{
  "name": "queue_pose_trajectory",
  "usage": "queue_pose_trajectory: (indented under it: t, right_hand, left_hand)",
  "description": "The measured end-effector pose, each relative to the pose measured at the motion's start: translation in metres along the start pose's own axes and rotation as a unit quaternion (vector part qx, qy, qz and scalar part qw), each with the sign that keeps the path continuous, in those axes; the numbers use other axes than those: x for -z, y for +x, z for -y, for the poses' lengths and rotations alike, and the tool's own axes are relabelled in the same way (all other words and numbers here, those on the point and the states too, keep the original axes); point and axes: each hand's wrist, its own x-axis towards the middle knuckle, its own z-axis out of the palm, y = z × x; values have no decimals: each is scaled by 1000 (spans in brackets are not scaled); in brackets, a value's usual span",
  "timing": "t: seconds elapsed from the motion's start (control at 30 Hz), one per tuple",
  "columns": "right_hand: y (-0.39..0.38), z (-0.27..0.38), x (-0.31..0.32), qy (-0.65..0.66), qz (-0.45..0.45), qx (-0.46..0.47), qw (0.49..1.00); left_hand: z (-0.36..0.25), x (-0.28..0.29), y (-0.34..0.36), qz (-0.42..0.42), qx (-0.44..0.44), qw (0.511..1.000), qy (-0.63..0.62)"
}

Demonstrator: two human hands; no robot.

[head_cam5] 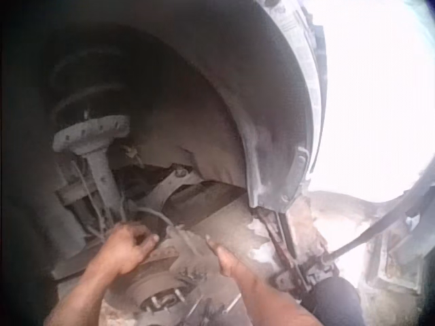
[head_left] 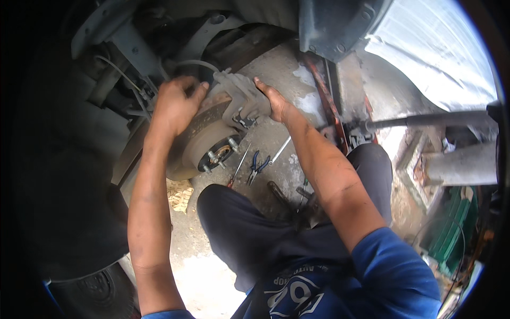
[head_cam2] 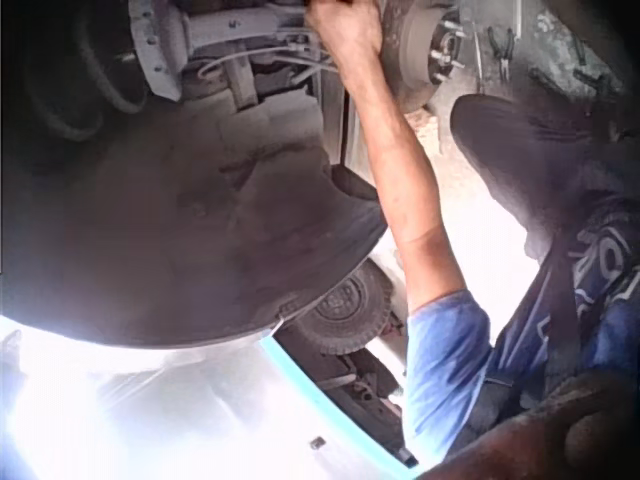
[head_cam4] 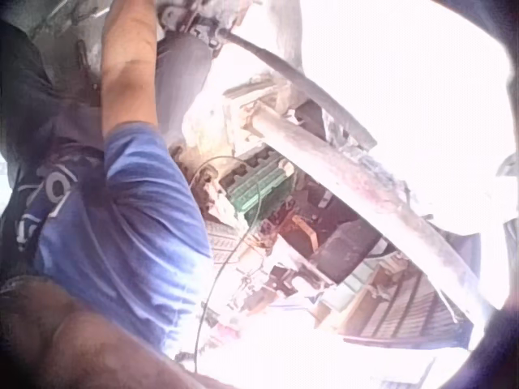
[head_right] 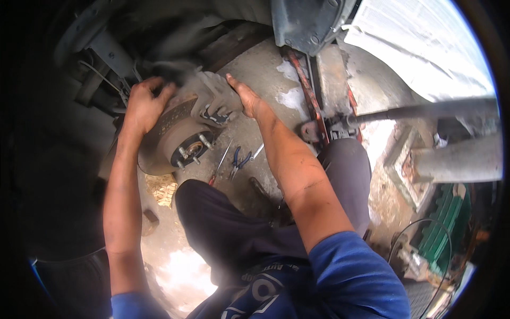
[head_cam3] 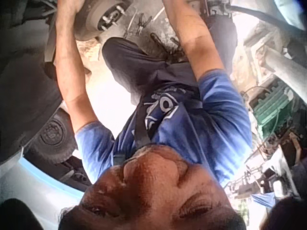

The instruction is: The person works on a car's brake assembly, using a wrench and other tools to remove and adjust components. They then lift and mount a tire onto the wheel hub, securing it in place.

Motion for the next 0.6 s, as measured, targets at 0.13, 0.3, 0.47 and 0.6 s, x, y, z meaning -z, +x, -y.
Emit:
queue_pose_trajectory:
  t: [0.13,0.3,0.47,0.6]
  right_hand:
    - [30,19,7,-73,5,-75,995]
    - [54,18,5,-85,23,9,996]
    - [39,40,4,-136,-21,-6,990]
    - [63,17,11,-33,-7,-77,996]
  left_hand:
    - [-1,-10,3,-39,0,999,6]
    - [-4,-6,6,-36,22,999,20]
    - [-4,-13,5,-29,46,997,52]
    - [-13,-10,16,15,73,995,71]
